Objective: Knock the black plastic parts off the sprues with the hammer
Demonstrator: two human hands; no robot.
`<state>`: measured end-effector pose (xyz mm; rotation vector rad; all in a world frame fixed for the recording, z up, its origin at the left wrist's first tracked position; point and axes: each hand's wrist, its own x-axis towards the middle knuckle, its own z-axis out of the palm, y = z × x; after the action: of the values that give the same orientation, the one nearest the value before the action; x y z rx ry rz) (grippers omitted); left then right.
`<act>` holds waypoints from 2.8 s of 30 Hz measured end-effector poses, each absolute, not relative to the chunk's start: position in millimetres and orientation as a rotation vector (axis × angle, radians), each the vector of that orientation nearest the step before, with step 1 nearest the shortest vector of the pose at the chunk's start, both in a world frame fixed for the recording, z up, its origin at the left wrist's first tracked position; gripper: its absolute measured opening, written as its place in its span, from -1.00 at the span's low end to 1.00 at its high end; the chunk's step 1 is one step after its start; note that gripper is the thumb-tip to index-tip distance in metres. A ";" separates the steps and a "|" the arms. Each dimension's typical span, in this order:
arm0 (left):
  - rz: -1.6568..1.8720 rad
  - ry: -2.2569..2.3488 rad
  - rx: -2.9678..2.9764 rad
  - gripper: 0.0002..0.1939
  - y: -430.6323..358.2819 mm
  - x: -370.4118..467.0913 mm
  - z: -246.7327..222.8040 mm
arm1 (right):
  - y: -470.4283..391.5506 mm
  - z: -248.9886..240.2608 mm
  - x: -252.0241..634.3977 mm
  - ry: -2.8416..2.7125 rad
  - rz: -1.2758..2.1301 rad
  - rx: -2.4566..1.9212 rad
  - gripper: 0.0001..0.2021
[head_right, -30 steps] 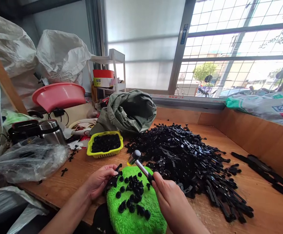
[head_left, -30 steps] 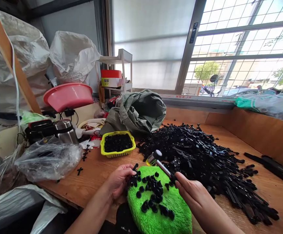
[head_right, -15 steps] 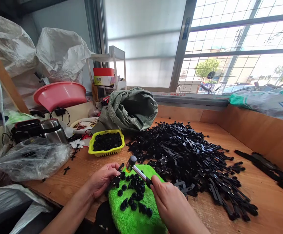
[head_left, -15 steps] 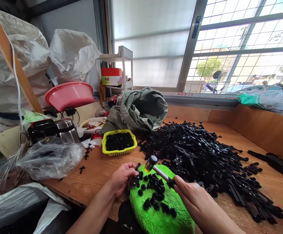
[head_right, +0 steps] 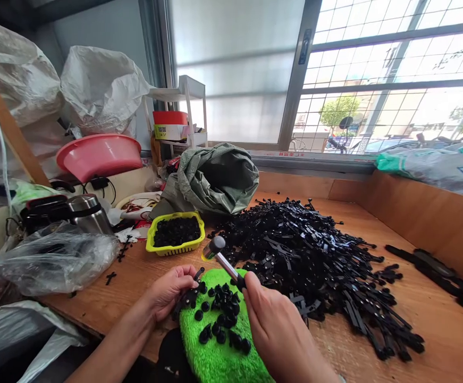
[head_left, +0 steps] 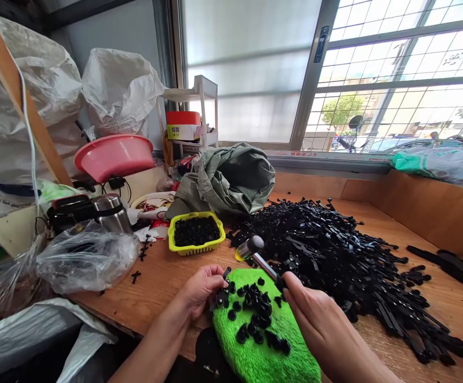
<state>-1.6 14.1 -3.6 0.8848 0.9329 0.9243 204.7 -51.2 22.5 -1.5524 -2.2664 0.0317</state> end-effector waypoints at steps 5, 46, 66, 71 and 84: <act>0.934 0.956 0.906 -0.80 15.2 -0.7 -3.4 | -50.4 30.2 200.3 -2.364 0.056 -1.535 -0.79; 0.999 1.078 0.807 -0.74 0.3 3.0 3.1 | -78.9 8.6 235.5 -2.029 0.266 -1.402 -0.56; 1.080 1.137 0.855 -0.74 -2.7 11.2 6.7 | -78.2 24.1 208.7 -2.367 0.077 -1.498 -0.81; 1.108 1.140 0.865 -0.75 -3.2 11.7 4.8 | -79.2 23.4 210.2 -2.353 0.077 -1.478 -0.78; 1.135 1.079 0.738 -0.73 -4.0 5.3 -3.4 | -76.5 12.7 213.7 -2.299 0.073 -1.525 -0.76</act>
<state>5.3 -4.0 -3.4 0.7381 1.0785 1.1353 213.7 -76.5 12.7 -1.5247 -2.2988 0.0725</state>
